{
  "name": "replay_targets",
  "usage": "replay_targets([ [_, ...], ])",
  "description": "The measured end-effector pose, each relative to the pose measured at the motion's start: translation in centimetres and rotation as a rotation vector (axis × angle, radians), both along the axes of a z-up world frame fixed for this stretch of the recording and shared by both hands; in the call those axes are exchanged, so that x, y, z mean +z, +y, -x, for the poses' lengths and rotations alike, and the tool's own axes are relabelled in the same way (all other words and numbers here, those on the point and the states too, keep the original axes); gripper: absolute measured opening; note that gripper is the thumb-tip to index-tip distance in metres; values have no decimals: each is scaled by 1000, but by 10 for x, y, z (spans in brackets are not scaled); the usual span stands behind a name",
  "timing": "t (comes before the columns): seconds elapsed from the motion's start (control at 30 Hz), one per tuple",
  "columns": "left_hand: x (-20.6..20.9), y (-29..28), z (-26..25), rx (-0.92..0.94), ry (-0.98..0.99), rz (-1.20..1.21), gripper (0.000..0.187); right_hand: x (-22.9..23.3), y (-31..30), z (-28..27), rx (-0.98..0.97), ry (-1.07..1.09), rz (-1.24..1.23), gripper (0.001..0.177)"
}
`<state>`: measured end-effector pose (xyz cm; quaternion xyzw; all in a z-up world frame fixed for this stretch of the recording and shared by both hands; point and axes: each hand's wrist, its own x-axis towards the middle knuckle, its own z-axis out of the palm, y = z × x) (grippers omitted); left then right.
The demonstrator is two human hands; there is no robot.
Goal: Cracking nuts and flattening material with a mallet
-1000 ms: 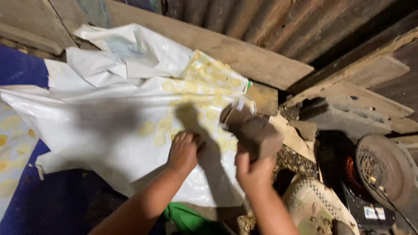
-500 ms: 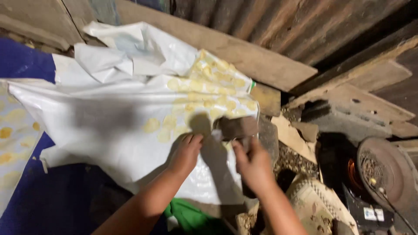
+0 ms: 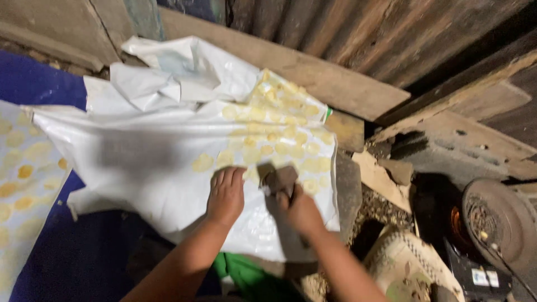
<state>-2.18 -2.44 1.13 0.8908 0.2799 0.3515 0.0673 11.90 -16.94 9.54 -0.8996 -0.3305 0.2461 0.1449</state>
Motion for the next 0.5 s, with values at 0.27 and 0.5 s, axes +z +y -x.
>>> replay_targets([
  [0.27,21,-9,3,57,4,-37,22,29,-4,18,-136,-96,-109,57],
  [0.5,20,-7,4,43,-20,-8,24,-15,10,-26,-53,-5,-42,55],
])
